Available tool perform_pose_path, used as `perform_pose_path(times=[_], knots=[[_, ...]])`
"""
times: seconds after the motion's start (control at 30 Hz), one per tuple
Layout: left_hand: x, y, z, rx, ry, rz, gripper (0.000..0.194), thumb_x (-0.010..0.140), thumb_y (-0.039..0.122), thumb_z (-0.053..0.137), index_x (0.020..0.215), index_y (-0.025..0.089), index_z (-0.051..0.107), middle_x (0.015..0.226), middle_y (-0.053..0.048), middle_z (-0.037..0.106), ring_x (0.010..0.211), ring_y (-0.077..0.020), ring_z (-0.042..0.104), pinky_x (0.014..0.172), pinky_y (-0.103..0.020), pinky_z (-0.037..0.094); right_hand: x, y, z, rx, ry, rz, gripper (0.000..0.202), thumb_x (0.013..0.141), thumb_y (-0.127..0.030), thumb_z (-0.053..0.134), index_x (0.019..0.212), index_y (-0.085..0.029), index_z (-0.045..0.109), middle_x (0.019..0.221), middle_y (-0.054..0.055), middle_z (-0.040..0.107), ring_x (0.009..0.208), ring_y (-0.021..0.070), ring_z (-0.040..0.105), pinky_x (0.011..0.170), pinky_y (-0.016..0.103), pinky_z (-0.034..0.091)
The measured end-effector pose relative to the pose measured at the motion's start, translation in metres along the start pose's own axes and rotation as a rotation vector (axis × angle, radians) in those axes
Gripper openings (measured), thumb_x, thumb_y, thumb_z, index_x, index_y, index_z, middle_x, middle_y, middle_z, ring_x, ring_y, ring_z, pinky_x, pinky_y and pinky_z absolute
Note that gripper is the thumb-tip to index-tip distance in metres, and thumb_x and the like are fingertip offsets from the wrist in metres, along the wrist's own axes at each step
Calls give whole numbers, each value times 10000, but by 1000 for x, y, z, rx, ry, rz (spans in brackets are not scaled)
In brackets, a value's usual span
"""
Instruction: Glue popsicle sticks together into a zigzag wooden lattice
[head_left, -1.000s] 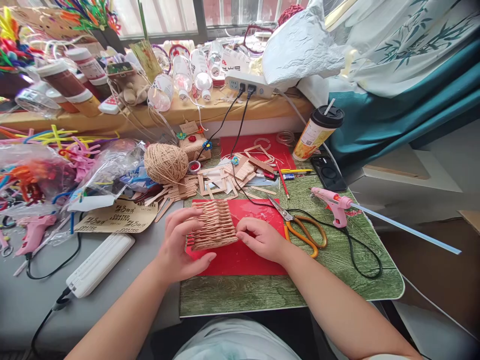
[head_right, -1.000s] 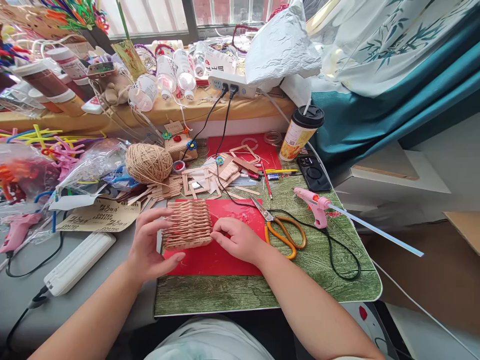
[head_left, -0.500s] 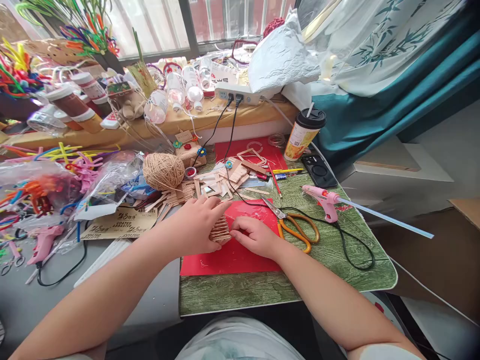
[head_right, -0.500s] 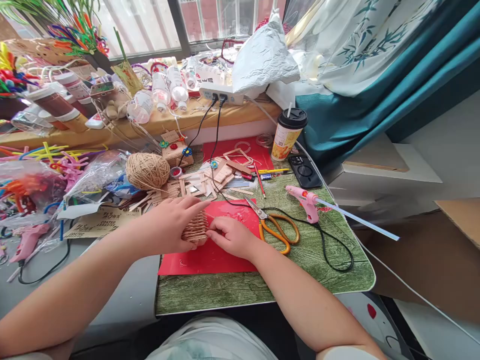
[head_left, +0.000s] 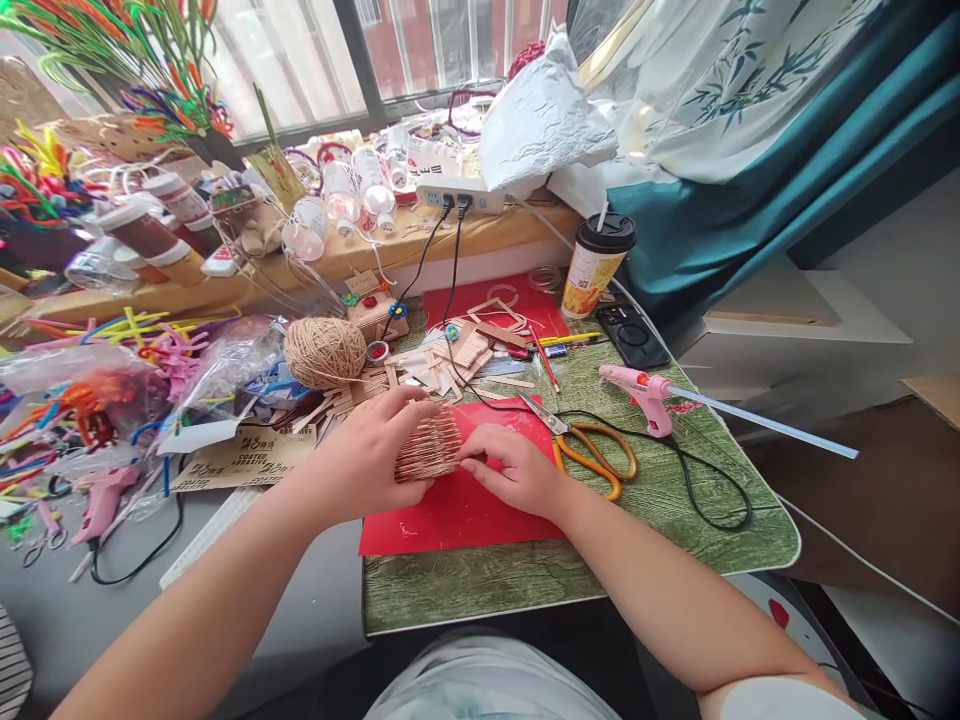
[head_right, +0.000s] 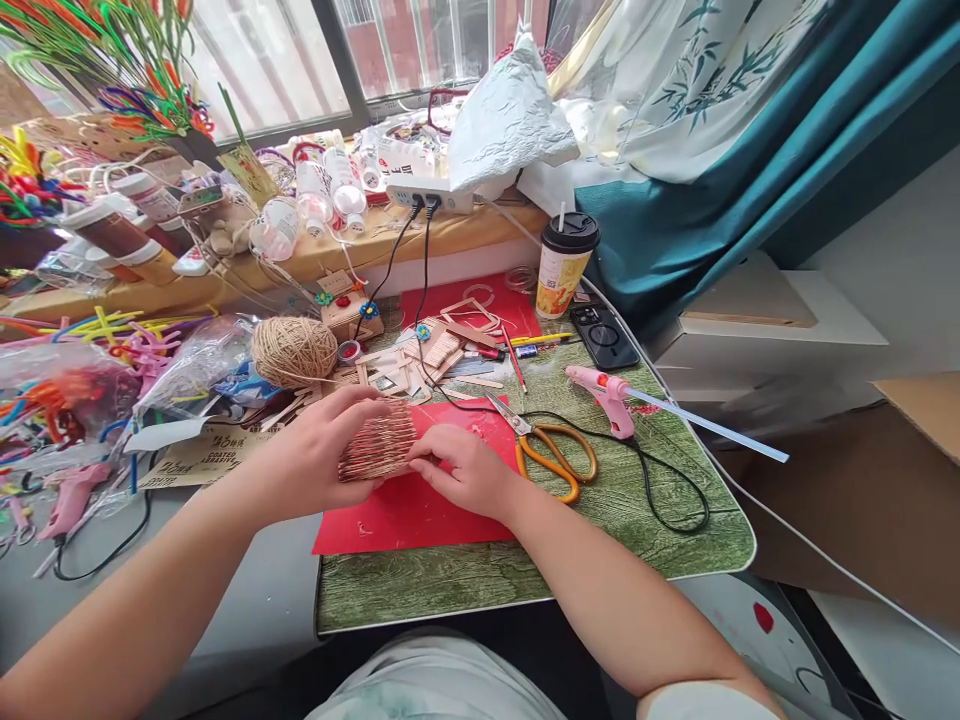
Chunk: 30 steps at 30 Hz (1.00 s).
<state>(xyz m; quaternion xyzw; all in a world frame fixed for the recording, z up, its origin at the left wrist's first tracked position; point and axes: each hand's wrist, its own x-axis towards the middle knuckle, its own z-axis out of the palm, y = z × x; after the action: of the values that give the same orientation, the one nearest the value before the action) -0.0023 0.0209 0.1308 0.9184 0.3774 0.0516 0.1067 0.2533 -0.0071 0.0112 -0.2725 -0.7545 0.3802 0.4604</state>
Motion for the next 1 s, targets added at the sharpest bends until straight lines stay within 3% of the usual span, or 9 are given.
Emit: perform_pose_path(times=[0.27,0.57,0.83,1.0], knots=[[-13,-6,27,-142,263,1,812,810,299,823,1527,283,442,1527,-176,495,1441,-371,572,1203,-554,531,2,-7,-15,-138,67,-128,161,1080,-198,619,1196,-259,712,1043,80,796,965,237,734,909,426,606],[-38,-13,60,-157,531,-55,807,763,262,850,1475,302,472,1465,-155,511,1412,-381,573,1177,-602,531,2,2,-17,-215,16,-141,239,1070,-179,590,1246,-288,710,1075,89,795,1017,267,730,953,470,613],[-76,-32,96,-231,681,-158,851,733,324,882,1461,329,441,1465,-140,454,1431,-382,530,1207,-636,496,7,7,-2,-214,-34,-116,192,1085,-195,600,1220,-277,710,1060,91,779,1008,253,709,923,448,614],[-92,-46,111,-306,679,-213,911,690,344,908,1453,344,411,1464,-136,428,1456,-390,502,1214,-637,488,11,7,10,-185,-12,-18,165,1086,-209,620,1182,-286,731,1055,80,791,1014,255,725,935,457,601]])
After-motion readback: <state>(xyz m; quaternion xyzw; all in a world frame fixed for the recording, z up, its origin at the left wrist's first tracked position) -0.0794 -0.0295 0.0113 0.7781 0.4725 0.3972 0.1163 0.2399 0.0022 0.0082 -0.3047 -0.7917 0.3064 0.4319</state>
